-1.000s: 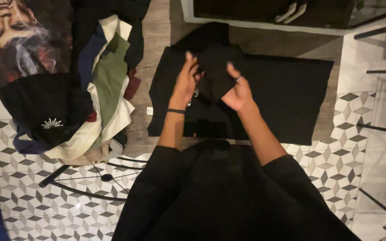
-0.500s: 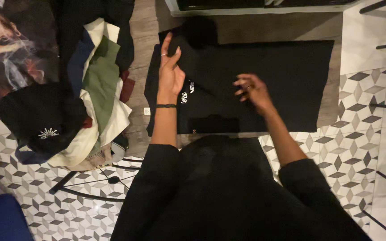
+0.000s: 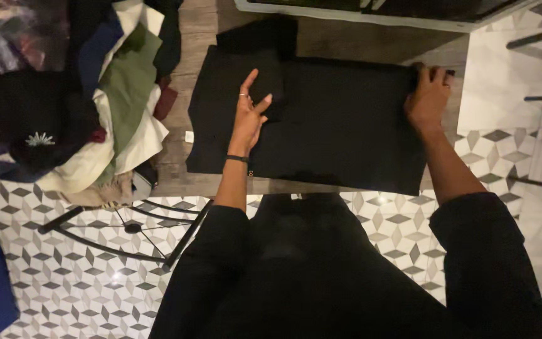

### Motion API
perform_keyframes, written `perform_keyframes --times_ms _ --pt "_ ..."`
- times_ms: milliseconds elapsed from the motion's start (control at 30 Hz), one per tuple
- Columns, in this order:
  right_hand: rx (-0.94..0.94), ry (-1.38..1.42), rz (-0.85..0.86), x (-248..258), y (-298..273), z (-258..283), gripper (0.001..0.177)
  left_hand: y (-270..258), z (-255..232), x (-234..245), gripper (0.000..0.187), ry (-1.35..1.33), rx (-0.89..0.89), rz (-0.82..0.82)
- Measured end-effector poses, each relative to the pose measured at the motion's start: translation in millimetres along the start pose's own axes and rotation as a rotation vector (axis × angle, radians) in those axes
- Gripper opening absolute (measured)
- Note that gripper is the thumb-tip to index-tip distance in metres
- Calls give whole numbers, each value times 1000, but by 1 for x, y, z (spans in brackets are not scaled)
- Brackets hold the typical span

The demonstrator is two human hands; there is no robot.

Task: The person picks up a black shirt from a pile of clothes, spreads it out on a table, and folds the sleeves and body into a rectangle. They then open a cabinet door, place the folded shirt on a shelf inside, and close the cabinet door.

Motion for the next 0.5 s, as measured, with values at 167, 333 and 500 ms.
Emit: perform_keyframes --times_ms 167,333,500 --pt "-109 -31 -27 4 -1 -15 40 4 -16 4 88 176 -149 -35" --pt "-136 212 8 -2 -2 -27 22 7 -48 -5 94 110 -120 -100" --pt "21 258 -122 20 -26 -25 24 -22 -77 -28 99 -100 -281 3"
Point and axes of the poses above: each hand's wrist, its own y-axis towards the middle knuckle, its own x-axis out of the back of the hand, z = x × y, the point moved 2 cm from there along y, towards the middle knuckle, and after that the axes turned 14 degrees about z, right-handed, at the moved point
